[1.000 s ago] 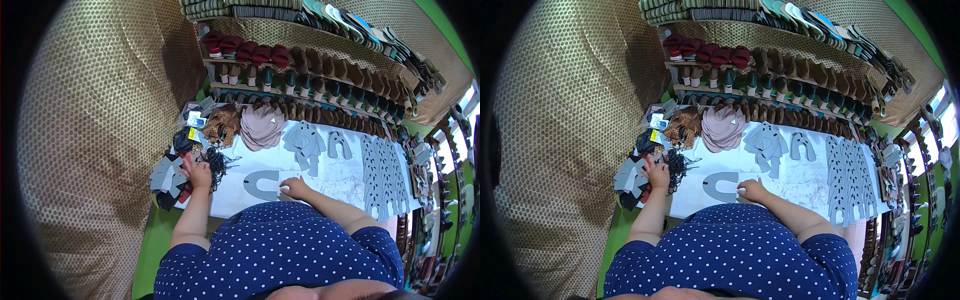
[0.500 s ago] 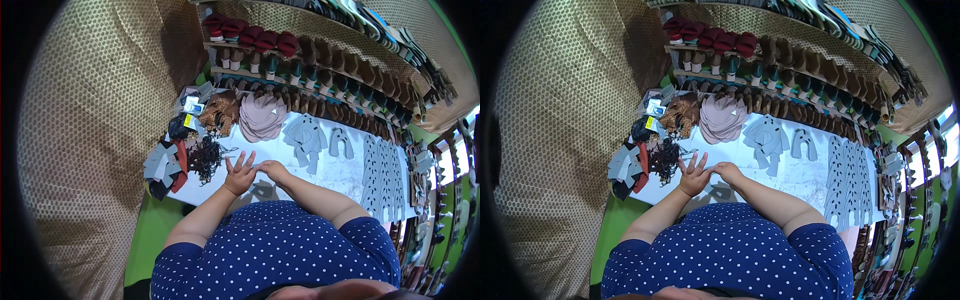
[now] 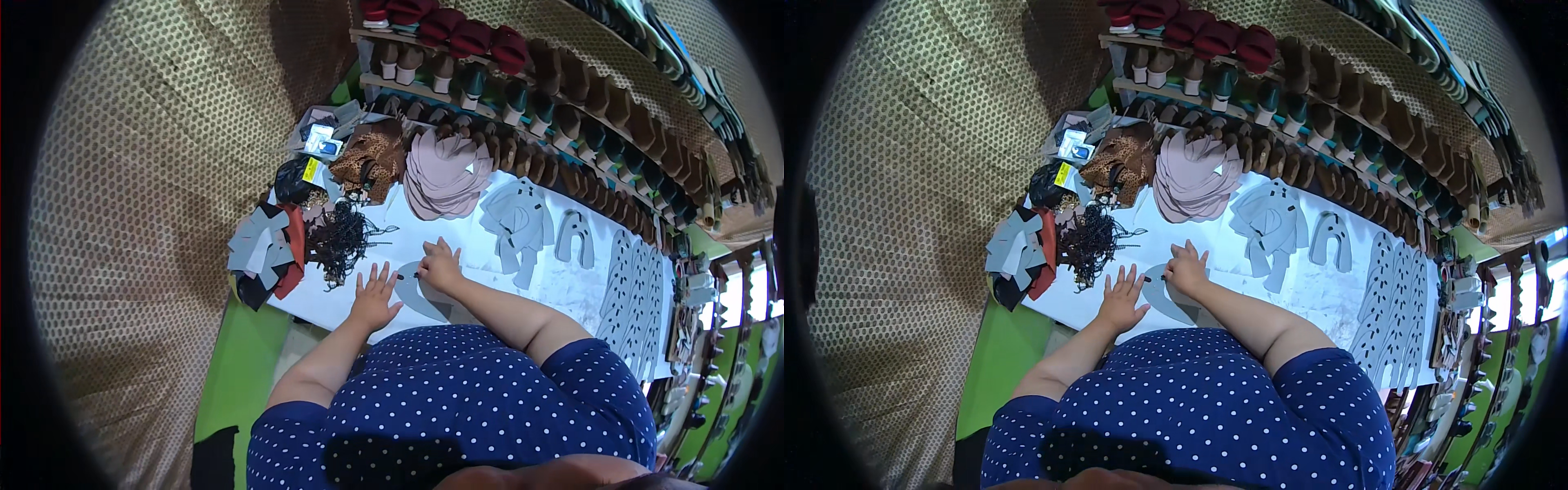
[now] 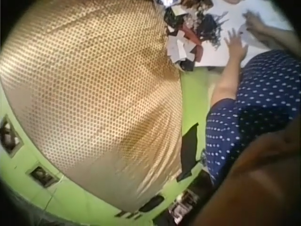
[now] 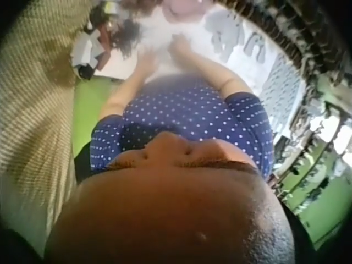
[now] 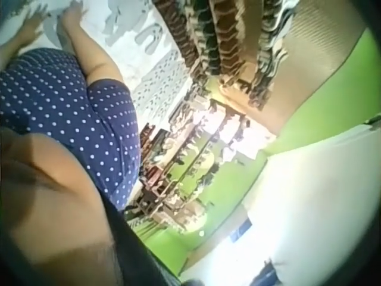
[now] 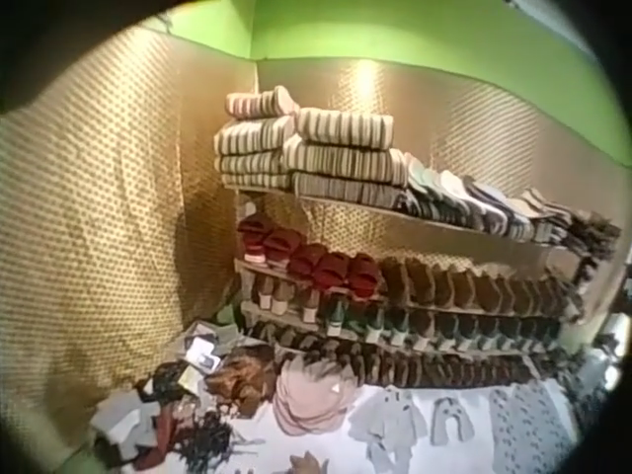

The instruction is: Organizing and laying out pre-cut shoe upper components on a workbench.

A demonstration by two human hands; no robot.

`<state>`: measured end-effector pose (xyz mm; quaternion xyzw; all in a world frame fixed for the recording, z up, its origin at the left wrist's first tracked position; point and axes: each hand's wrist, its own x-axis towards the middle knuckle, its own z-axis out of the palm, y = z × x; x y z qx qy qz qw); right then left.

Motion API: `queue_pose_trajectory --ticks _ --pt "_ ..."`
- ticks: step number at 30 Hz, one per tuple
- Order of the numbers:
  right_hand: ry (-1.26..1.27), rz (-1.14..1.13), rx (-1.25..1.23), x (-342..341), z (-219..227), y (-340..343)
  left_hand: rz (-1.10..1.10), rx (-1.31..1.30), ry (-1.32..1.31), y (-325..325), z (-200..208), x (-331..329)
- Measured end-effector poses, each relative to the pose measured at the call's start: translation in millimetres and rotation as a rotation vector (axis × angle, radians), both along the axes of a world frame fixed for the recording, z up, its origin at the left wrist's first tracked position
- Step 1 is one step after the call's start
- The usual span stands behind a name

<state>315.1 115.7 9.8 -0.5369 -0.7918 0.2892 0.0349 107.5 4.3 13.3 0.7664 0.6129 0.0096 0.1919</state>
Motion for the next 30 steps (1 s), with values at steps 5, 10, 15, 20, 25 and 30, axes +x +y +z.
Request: queue_pose_trajectory --ticks 5,10,15,20,25,30 --pt "0.025 -0.003 0.032 -3.6 -14.9 4.1 0.0 0.043 0.004 4.8 -2.3 -1.4" --pt "0.087 -0.019 0.04 -4.3 -18.1 3.1 0.01 0.038 -0.017 5.4 -2.6 -3.3" --pt "0.125 0.011 0.1 -2.0 -21.9 -2.3 0.003 0.039 -0.016 7.0 -5.0 -3.7" --pt "0.205 0.095 0.246 5.8 -31.3 -7.3 -0.005 0.042 -0.002 8.3 -3.5 -2.6" --pt "0.24 0.419 0.449 31.6 -26.1 1.3 0.0 0.045 -0.003 7.7 -6.2 -2.8" --pt "0.055 0.523 0.445 48.7 -14.1 -4.3 0.027 0.057 -0.047 8.3 -12.7 -3.4"
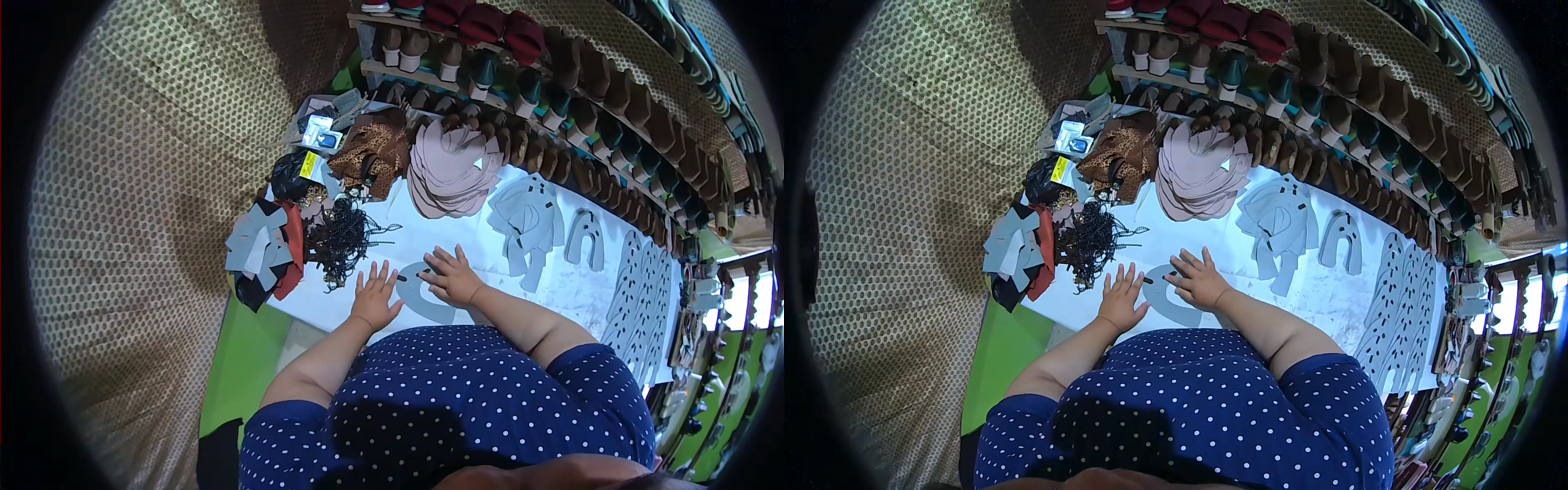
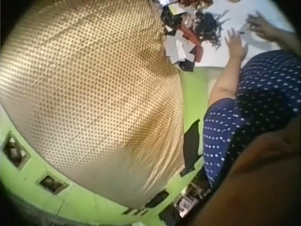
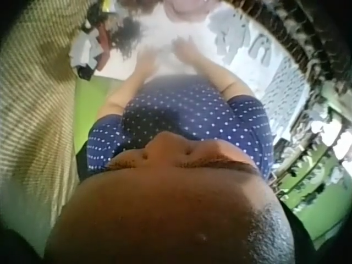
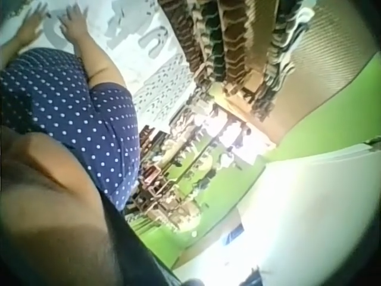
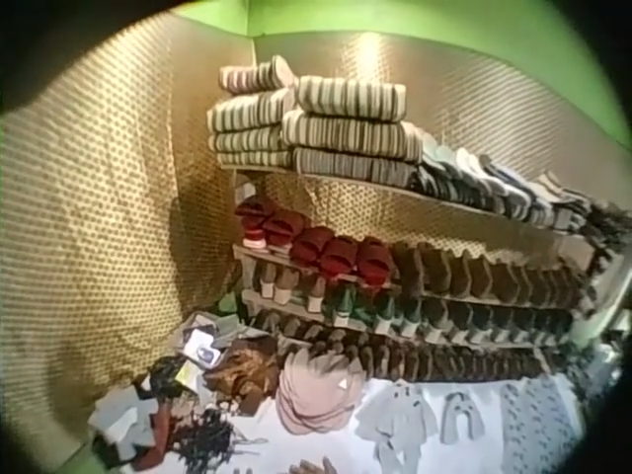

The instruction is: Organizing and laying out pre-cut shoe upper components on a workbench.

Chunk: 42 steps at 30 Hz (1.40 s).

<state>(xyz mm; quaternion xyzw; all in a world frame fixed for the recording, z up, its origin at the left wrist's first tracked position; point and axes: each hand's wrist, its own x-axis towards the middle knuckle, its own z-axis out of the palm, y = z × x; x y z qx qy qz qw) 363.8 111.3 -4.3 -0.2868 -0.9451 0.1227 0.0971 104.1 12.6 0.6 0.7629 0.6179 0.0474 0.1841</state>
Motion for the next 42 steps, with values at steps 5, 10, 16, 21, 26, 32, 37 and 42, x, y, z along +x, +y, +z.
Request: queue_pose_trajectory --ticks 5,10,16,21,26,32,37,42 --pt "-0.062 0.017 -0.061 3.6 9.2 1.5 0.246 -0.009 -0.156 20.8 7.7 11.6" --pt "-0.057 0.026 -0.083 5.1 7.6 2.9 0.307 -0.176 -0.098 44.1 39.1 32.5" --pt "-0.113 0.031 -0.005 1.4 6.6 1.6 0.383 -0.148 -0.112 50.5 29.9 45.4" --pt "-0.126 0.039 -0.009 -0.4 5.3 2.0 0.434 -0.23 -0.163 59.3 23.0 50.3" --pt "-0.158 0.079 0.003 -3.7 6.2 4.9 0.418 -0.229 -0.201 62.1 8.8 52.3" --pt "-0.094 0.043 -0.044 0.8 8.9 7.0 0.464 -0.214 -0.224 60.7 19.6 55.9" --pt "-0.057 0.074 -0.1 8.2 7.0 9.2 0.369 -0.162 -0.244 49.6 27.7 47.1" --pt "0.147 0.004 -0.13 14.4 -10.6 13.7 0.213 -0.018 -0.23 46.2 22.6 43.4"
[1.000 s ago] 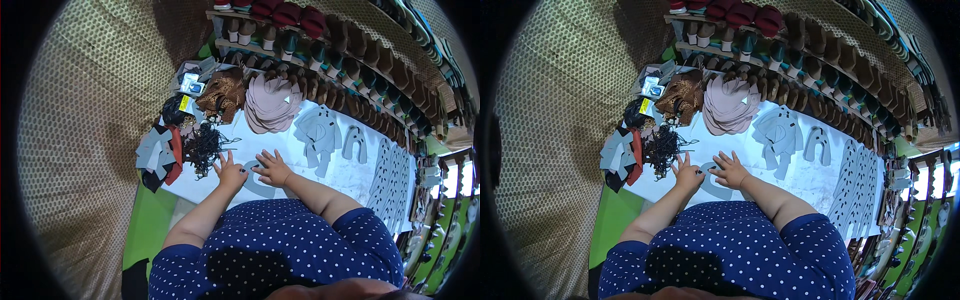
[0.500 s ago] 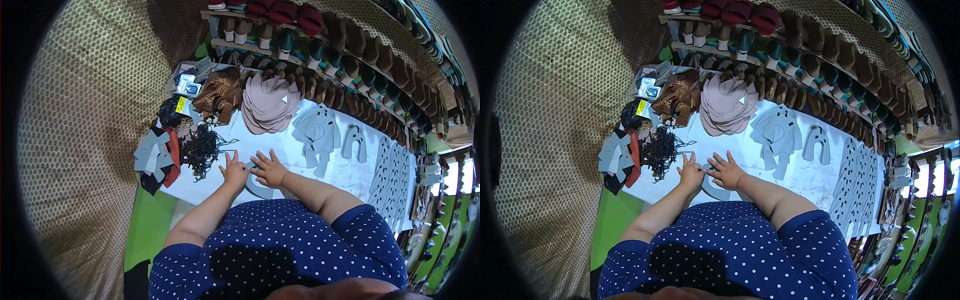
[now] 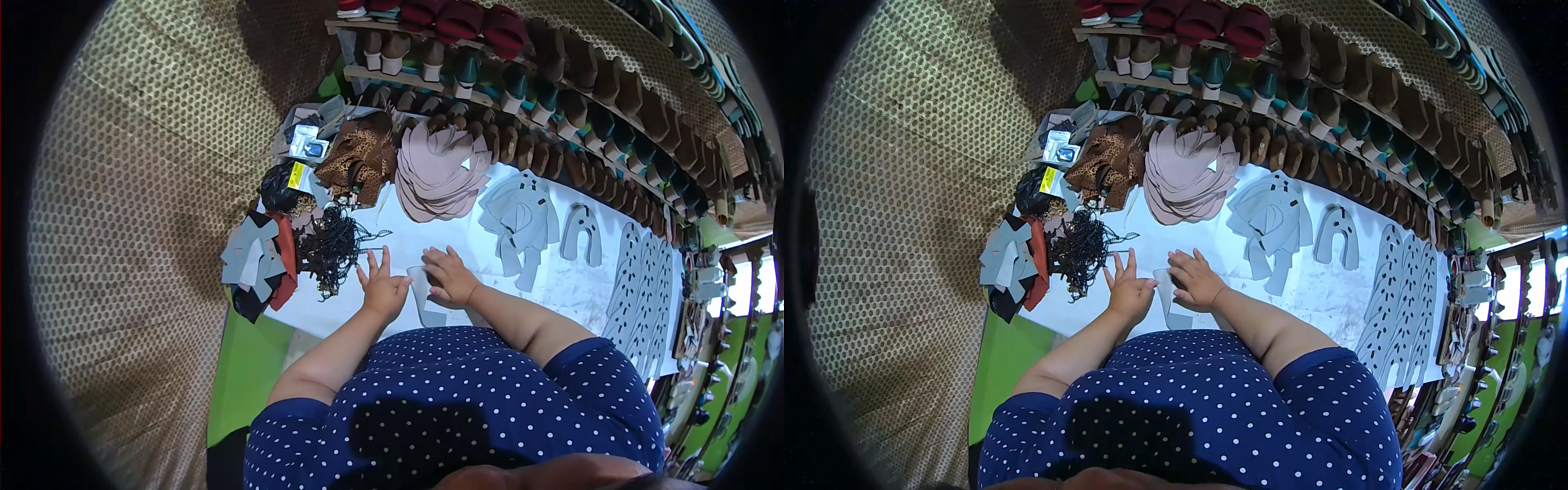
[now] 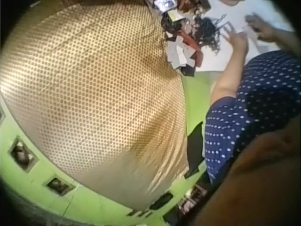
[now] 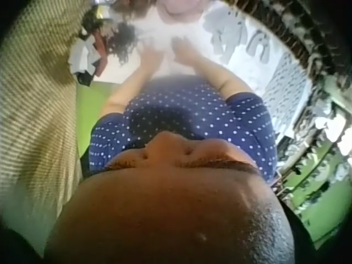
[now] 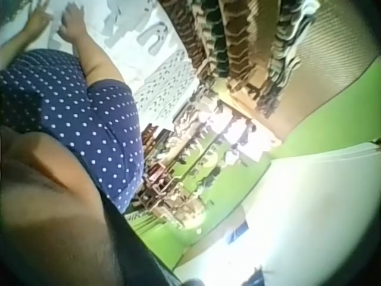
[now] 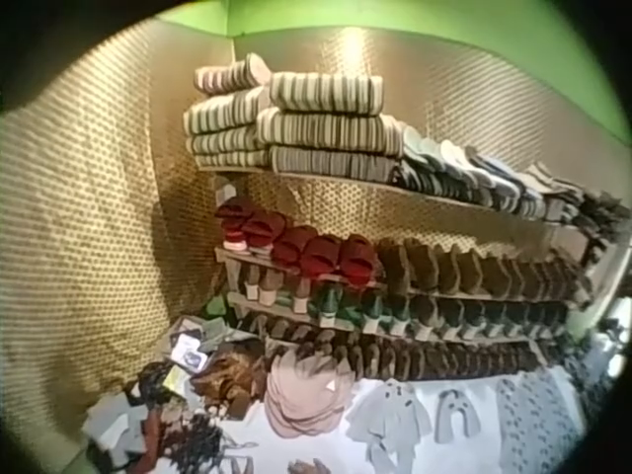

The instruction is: Organizing and laying out pre-cut shoe upper components on a workbench.

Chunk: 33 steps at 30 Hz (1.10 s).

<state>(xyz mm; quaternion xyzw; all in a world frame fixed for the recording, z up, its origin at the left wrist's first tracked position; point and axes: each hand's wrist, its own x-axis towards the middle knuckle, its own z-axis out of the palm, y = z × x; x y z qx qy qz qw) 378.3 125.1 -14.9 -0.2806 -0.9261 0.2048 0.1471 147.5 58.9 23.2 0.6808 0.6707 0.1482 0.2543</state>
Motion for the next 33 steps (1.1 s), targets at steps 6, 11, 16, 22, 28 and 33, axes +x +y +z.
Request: queue_pose_trajectory --ticks 6,11,16,22,28,33 --pt "0.047 -0.044 0.0 -3.7 5.6 -0.8 0.056 -0.016 0.035 1.3 -5.3 -0.1" --pt "0.041 -0.075 -0.01 -5.1 10.3 -1.7 0.119 -0.031 -0.032 4.0 -0.7 4.8" --pt "0.048 -0.081 0.005 -6.1 10.9 -2.9 0.152 -0.085 0.013 9.4 -6.1 8.6" --pt "0.059 -0.077 0.052 -6.5 8.5 -2.1 0.142 -0.111 -0.005 9.7 -7.7 5.9" --pt "0.063 -0.082 0.049 -6.4 10.3 -2.8 0.186 -0.094 -0.036 4.5 -13.0 1.4" --pt "0.029 -0.069 0.046 -6.0 10.8 -3.0 0.212 -0.089 -0.032 2.4 -12.0 0.7"
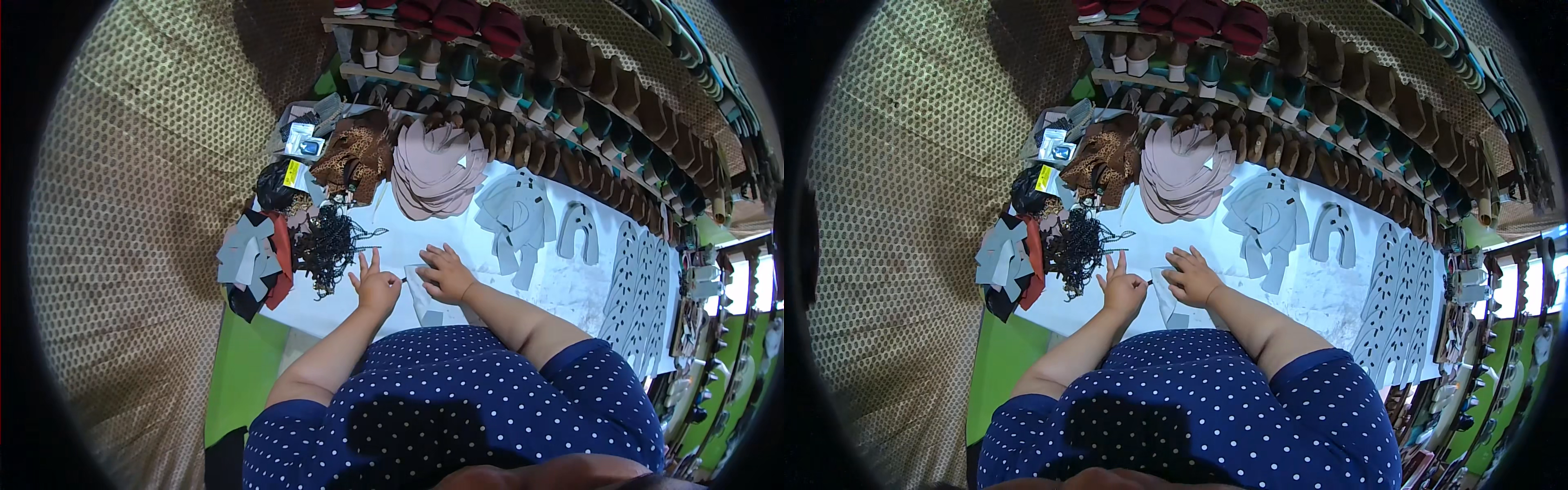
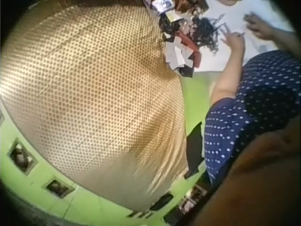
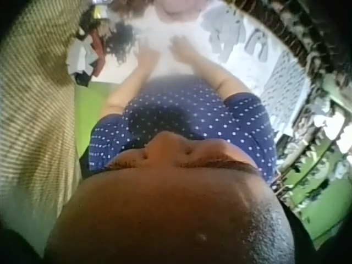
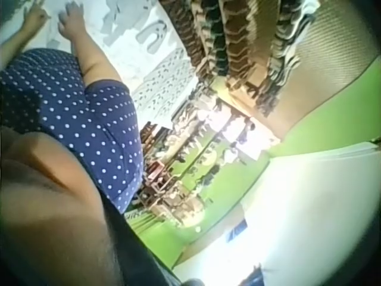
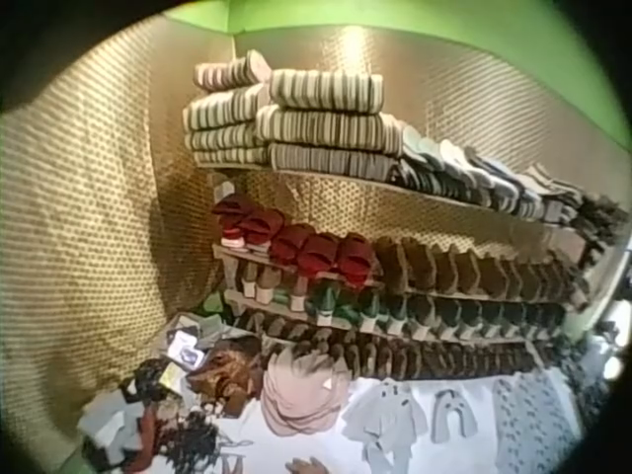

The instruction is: Organizing and laying out pre-cut shoe upper components on a workbench.

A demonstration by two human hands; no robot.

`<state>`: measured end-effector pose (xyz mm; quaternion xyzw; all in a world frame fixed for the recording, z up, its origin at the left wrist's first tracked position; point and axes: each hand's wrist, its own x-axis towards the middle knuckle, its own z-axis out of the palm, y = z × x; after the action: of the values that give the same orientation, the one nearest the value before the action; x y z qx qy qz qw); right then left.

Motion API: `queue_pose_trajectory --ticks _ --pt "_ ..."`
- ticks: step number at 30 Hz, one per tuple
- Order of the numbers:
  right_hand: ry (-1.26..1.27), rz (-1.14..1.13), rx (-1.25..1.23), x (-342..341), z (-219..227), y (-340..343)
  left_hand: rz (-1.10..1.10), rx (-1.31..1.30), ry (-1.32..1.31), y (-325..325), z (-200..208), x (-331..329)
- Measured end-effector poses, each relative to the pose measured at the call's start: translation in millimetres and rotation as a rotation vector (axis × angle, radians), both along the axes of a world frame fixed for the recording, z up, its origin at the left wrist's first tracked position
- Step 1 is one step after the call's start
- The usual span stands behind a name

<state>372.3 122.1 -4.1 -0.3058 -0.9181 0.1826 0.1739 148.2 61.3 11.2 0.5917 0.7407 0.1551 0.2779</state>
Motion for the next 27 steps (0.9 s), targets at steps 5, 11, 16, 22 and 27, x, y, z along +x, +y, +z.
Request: queue_pose_trajectory --ticks 5,11,16,22,27 --pt "0.052 -0.048 -0.091 4.8 -4.9 4.5 0.01 -0.005 0.011 -0.7 -2.5 -1.7" --pt "0.06 -0.063 -0.063 4.0 -12.3 6.6 0.074 0.129 -0.066 -10.2 -13.3 -17.0" --pt "0.026 -0.074 -0.054 2.9 -15.3 6.0 -0.307 0.196 0.138 -15.7 19.7 -22.7" --pt "0.012 -0.086 -0.067 1.4 -11.2 5.2 -0.676 0.099 0.23 -29.4 0.7 -9.5" --pt "-0.005 -0.106 -0.066 -1.9 -7.5 3.9 -0.66 0.076 0.281 -29.6 -3.0 -9.1"
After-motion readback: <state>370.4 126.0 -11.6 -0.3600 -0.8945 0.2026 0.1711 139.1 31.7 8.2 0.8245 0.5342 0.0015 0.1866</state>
